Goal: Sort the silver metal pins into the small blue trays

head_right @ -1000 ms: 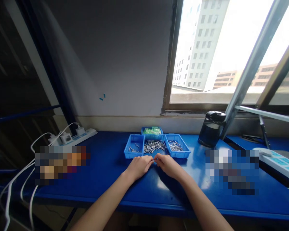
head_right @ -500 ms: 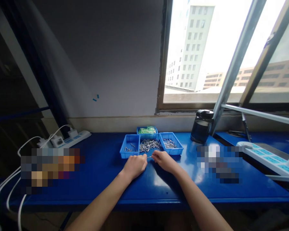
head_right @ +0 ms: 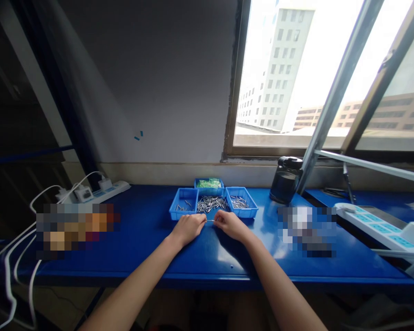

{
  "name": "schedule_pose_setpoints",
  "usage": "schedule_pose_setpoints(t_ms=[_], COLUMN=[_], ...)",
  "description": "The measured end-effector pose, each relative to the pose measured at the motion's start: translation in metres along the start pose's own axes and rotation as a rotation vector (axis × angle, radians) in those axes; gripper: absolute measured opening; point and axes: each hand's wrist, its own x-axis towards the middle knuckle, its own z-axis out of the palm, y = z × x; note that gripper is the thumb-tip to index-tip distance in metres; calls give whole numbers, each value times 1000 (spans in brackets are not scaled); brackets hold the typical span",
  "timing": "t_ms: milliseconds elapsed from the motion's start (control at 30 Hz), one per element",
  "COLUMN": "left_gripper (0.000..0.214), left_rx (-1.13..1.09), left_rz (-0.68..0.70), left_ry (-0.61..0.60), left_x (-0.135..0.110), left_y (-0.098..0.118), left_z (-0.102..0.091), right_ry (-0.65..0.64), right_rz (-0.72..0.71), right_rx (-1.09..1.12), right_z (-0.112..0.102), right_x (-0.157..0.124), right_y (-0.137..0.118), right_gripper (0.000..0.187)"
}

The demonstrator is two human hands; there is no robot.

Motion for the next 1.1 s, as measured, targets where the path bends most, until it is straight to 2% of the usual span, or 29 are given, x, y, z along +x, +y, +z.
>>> schedule_pose_setpoints(t_ms=[133, 267, 433, 700, 833, 1000, 1100], left_gripper=[29, 34, 34, 29, 23, 21, 20], left_rx=[-17, -22, -51, -213, -349, -397, -378], left_rz=[15, -32, 4, 105, 197, 261, 288], left_ry=[5, -2, 66, 247, 323, 337, 313], left_x=[0, -1, 0, 0, 1, 3, 3], left_y=[1, 2, -2, -1, -1, -4, -3], left_z=[-1, -3, 2, 6, 5, 7, 7], right_ry=[9, 15, -16, -104, -158, -208, -204], right_rz=[-9, 14, 23, 0, 45, 112, 142], right_rx=[14, 49, 169, 355, 485, 623, 604], right_z=[-1, 0, 0, -6, -8, -7, -6], right_x=[-1, 0, 1, -1, -5, -7, -5], right_y=[1, 2, -3, -13, -16, -17, -18], right_gripper=[22, 30, 34, 41, 40, 41, 40])
